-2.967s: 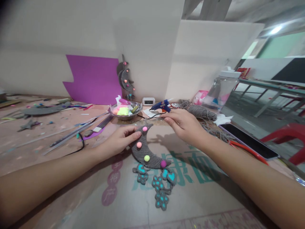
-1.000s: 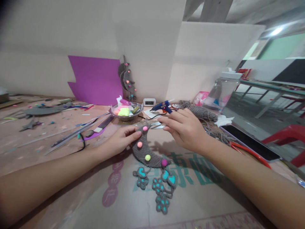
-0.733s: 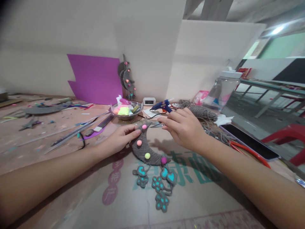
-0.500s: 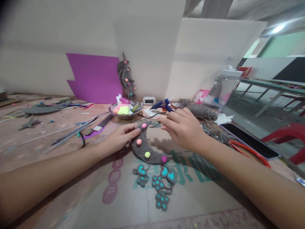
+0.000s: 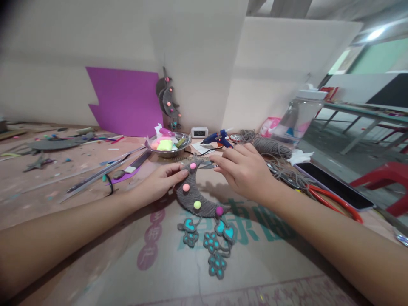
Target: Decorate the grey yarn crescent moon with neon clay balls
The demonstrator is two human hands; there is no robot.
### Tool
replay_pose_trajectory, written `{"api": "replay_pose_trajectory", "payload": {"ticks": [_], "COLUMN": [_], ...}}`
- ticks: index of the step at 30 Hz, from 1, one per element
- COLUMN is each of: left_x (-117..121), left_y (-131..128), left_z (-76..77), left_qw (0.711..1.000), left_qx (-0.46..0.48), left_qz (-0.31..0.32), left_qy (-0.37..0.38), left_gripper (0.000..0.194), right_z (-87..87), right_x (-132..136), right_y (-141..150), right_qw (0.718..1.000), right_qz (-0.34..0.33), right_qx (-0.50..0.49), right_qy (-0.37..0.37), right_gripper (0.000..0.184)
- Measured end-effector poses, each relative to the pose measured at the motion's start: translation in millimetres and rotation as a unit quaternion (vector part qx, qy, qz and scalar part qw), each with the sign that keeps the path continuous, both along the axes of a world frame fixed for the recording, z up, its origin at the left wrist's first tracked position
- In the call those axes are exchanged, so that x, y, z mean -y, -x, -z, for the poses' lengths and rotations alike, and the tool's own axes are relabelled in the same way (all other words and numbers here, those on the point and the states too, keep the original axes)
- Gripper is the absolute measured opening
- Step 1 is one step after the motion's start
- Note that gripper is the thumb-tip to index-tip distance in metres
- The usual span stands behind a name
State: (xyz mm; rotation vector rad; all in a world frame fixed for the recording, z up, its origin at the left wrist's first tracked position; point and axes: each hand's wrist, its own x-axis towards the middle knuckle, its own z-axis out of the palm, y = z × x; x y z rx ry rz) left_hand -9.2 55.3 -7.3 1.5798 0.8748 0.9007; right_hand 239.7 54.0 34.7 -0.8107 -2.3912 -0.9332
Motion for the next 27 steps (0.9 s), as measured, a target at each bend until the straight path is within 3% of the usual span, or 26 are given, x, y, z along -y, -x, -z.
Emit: {"api": "replay_pose_trajectory", "payload": {"ticks": [27], "left_x": [-0.3], "left_y": [1.7], "left_z": [-0.2], "left_qw": [1.000], "left_qx": [-0.013], "left_qz": [-0.006], "left_qy": [-0.002], "left_gripper": [0.043], "right_z": [4.3], "right_x": [0.0], "right_y": [-1.0], "right_qw": [1.000], "right_qz": [-0.017], "right_qx": [0.011], "right_qy": [-0.015], "right_gripper": [0.024]}}
